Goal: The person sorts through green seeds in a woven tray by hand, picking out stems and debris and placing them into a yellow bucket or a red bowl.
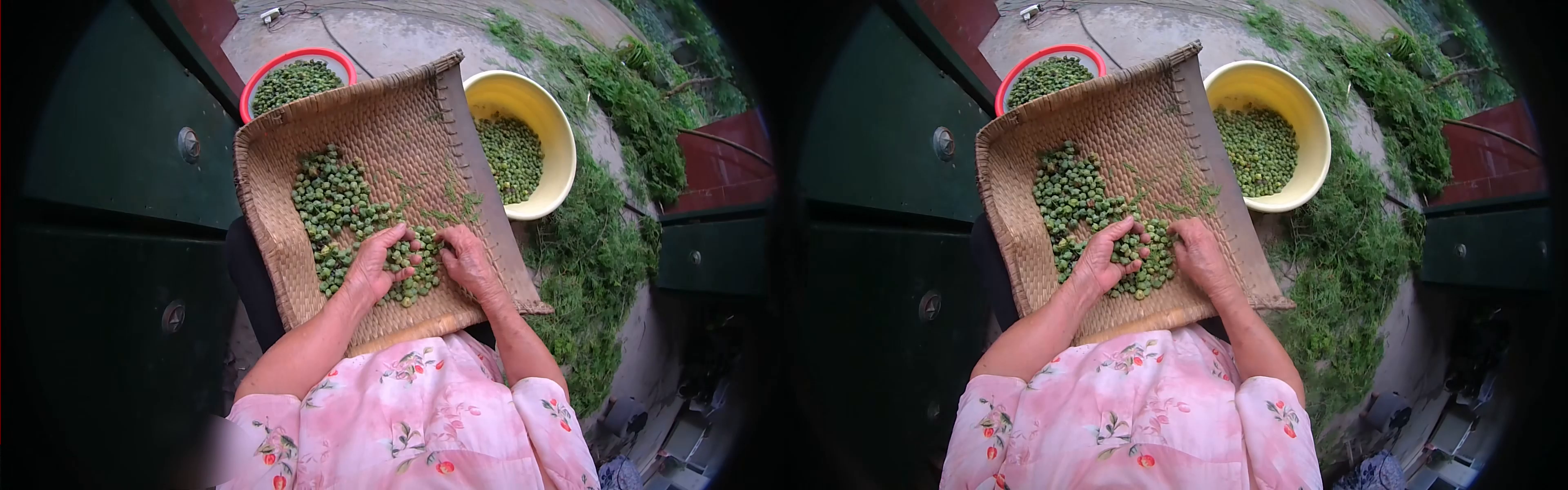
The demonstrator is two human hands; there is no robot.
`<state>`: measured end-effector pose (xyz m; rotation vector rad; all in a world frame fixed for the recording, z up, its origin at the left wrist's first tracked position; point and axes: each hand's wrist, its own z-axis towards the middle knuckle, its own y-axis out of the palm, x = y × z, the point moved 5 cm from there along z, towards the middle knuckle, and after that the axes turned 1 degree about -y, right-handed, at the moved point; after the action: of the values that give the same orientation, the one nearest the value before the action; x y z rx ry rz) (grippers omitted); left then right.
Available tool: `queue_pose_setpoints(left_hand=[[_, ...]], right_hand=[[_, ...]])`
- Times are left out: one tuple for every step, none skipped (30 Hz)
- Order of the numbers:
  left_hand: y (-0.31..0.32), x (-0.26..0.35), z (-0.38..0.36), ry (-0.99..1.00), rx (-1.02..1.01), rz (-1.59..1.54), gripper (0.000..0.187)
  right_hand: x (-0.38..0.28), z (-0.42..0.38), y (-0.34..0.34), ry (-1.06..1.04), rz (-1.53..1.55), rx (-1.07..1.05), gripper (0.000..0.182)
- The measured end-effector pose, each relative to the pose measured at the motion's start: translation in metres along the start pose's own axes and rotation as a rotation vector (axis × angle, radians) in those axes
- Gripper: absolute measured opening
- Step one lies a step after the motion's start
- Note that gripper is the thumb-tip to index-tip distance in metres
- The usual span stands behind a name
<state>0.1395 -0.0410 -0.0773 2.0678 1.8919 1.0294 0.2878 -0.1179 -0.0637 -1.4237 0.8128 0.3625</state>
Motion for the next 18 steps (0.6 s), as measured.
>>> queue_pose_setpoints(left_hand=[[0.000,0.000,-0.001,-0.001,0.003,-0.002,0.023],[0.000,0.000,-0.001,-0.002,0.006,-0.004,0.023],[-0.001,0.000,-0.001,-0.003,0.003,-0.003,0.023],[-0.001,-0.001,0.000,-0.003,0.001,-0.002,0.023],[-0.002,-0.001,0.000,-0.003,-0.002,-0.002,0.023],[-0.002,-0.001,0.001,-0.001,0.001,-0.001,0.023],[-0.002,-0.001,0.001,0.000,0.003,0.000,0.023],[-0.002,-0.001,0.001,0.001,0.006,0.001,0.023],[-0.002,-0.001,0.001,0.005,0.010,0.003,0.023],[-0.002,-0.001,0.001,0.009,0.014,0.004,0.023],[-0.002,0.000,0.000,0.014,0.018,0.006,0.023],[-0.002,-0.001,0.001,0.011,0.013,0.004,0.023],[-0.003,-0.001,0.002,0.007,0.007,0.002,0.023],[-0.003,-0.001,0.002,0.005,0.000,0.000,0.023],[-0.003,-0.001,0.003,0.008,-0.003,-0.003,0.023],[-0.003,-0.001,0.003,0.013,-0.003,-0.007,0.023],[-0.004,-0.001,0.003,0.015,-0.003,-0.011,0.023],[-0.004,-0.002,0.003,0.014,-0.008,-0.006,0.023]], right_hand=[[-0.005,0.000,0.002,-0.070,-0.080,-0.006,0.024],[-0.006,0.000,0.004,-0.060,-0.087,-0.028,0.024],[-0.009,0.001,0.003,-0.050,-0.095,-0.049,0.024],[-0.012,0.001,0.003,-0.040,-0.103,-0.071,0.024],[-0.013,0.001,0.004,-0.028,-0.124,-0.087,0.024],[-0.014,0.000,0.005,-0.016,-0.144,-0.102,0.024],[-0.015,0.000,0.006,-0.004,-0.165,-0.117,0.025],[-0.017,0.000,0.005,0.001,-0.185,-0.123,0.024],[-0.018,0.000,0.005,0.005,-0.204,-0.129,0.024],[-0.019,0.000,0.006,0.008,-0.223,-0.135,0.024],[-0.019,0.000,0.006,0.000,-0.228,-0.122,0.024],[-0.018,-0.001,0.007,-0.008,-0.234,-0.107,0.024],[-0.017,-0.001,0.007,-0.016,-0.240,-0.092,0.024],[-0.016,-0.002,0.005,-0.021,-0.188,-0.048,0.024],[-0.015,-0.004,0.002,-0.028,-0.137,-0.006,0.024],[-0.015,-0.004,-0.001,-0.037,-0.085,0.034,0.024],[-0.014,-0.004,-0.003,0.012,-0.029,0.032,0.025],[-0.014,-0.004,-0.005,0.064,0.028,0.031,0.027]])
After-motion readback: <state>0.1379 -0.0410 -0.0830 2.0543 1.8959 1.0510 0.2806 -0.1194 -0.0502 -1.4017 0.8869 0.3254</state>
